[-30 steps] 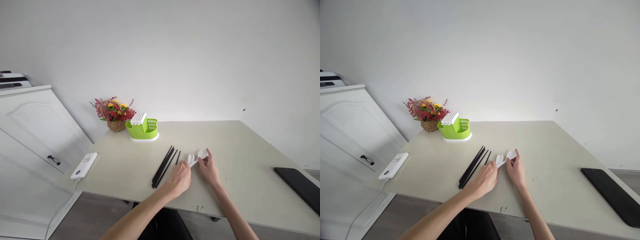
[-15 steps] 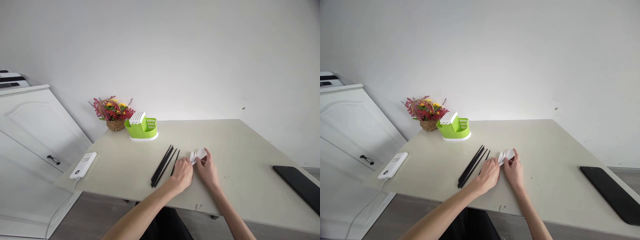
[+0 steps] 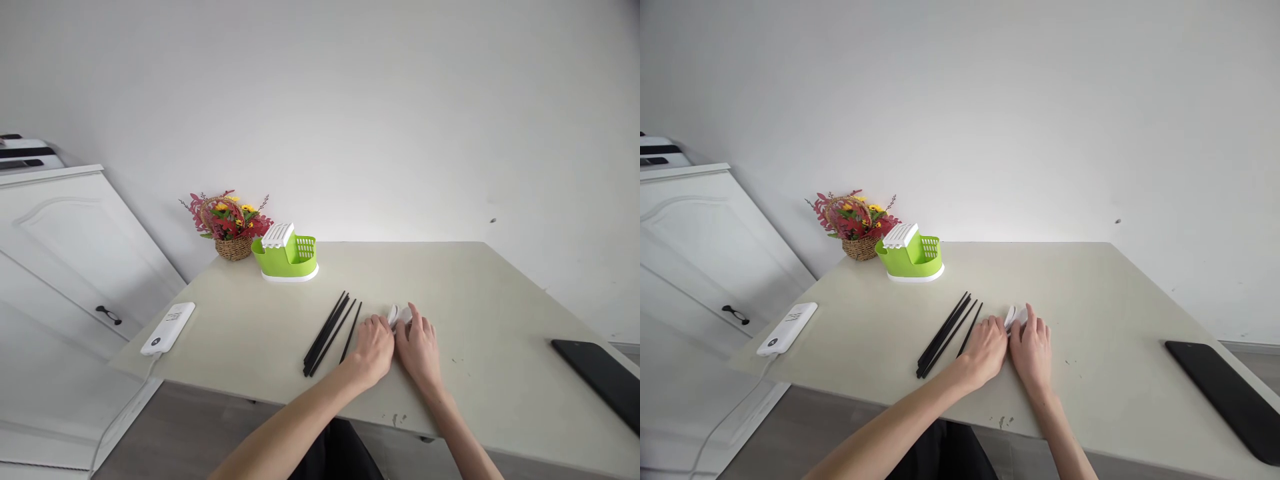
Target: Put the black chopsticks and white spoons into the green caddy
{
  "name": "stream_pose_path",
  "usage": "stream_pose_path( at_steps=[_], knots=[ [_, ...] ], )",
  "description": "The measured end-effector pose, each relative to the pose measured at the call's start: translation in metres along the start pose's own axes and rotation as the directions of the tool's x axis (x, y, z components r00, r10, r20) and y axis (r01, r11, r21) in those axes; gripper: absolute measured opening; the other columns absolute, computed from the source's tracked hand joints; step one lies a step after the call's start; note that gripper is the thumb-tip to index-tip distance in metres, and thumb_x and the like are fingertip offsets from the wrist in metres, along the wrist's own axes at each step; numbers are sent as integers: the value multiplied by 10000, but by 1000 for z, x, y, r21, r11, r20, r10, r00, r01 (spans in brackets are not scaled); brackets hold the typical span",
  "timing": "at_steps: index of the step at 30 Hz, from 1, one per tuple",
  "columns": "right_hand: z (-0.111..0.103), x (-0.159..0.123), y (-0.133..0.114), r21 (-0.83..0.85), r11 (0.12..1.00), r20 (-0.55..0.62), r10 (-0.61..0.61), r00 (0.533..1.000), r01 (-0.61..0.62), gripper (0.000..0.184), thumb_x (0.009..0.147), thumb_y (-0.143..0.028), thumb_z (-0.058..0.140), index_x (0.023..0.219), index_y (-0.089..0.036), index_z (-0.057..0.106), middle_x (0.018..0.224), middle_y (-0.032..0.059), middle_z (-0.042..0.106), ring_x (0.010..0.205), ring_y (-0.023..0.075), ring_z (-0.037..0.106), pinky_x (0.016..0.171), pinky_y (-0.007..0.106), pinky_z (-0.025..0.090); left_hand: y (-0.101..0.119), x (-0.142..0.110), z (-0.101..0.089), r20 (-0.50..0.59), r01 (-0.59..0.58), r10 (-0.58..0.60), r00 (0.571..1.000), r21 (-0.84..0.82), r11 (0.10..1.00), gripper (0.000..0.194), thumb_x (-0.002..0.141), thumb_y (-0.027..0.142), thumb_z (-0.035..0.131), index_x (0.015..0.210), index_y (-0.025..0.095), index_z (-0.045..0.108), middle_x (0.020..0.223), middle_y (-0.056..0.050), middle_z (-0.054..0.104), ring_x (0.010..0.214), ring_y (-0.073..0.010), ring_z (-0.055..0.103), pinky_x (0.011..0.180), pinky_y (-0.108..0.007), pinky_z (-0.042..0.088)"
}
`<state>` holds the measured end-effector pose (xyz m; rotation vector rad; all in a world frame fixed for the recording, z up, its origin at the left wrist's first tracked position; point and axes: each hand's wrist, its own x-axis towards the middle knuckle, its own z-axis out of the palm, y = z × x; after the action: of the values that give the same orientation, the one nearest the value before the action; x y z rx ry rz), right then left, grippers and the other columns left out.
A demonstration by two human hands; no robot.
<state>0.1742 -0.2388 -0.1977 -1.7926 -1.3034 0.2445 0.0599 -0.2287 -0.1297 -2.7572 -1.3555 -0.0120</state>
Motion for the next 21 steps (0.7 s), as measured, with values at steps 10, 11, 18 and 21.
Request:
stream_pose_path(
  at_steps=[10,11,18,21],
  knots=[
    [4,1,11,-68,988,28,-135,990,136,594,1042,-437,203,1490,-191,504,1102,157,654,1055,326,559,958,494,429,3,11,5,6,-6,6,1000,49,999,312,838,87,633,1149,67,615,1023,-187,666,925,-284,653,773,-362,524],
    [3,1,11,-61,989,34,-136,990,138,588,1043,-437,203,1483,-199,512,1137,160,656,1067,326,561,966,497,427,3,11,5,5,-6,5,1000,51,999,315,839,90,631,1153,80,614,1027,-182,667,926,-279,651,779,-360,523],
    [-4,0,4,-22,996,48,-89,995,91,581,1034,-448,193,1406,-204,566,1400,182,592,1154,350,552,1011,527,409,6,10,10,-26,-16,20,999,124,992,260,853,125,635,1113,115,655,972,-158,652,900,-278,596,831,-397,484],
    [-9,-4,2,20,999,79,-28,996,26,598,1028,-468,211,1466,-184,503,1375,178,601,1177,344,548,1033,515,401,8,5,10,-32,-11,16,999,142,990,237,874,161,639,1107,137,669,971,-152,652,917,-290,582,860,-417,470]
  ],
)
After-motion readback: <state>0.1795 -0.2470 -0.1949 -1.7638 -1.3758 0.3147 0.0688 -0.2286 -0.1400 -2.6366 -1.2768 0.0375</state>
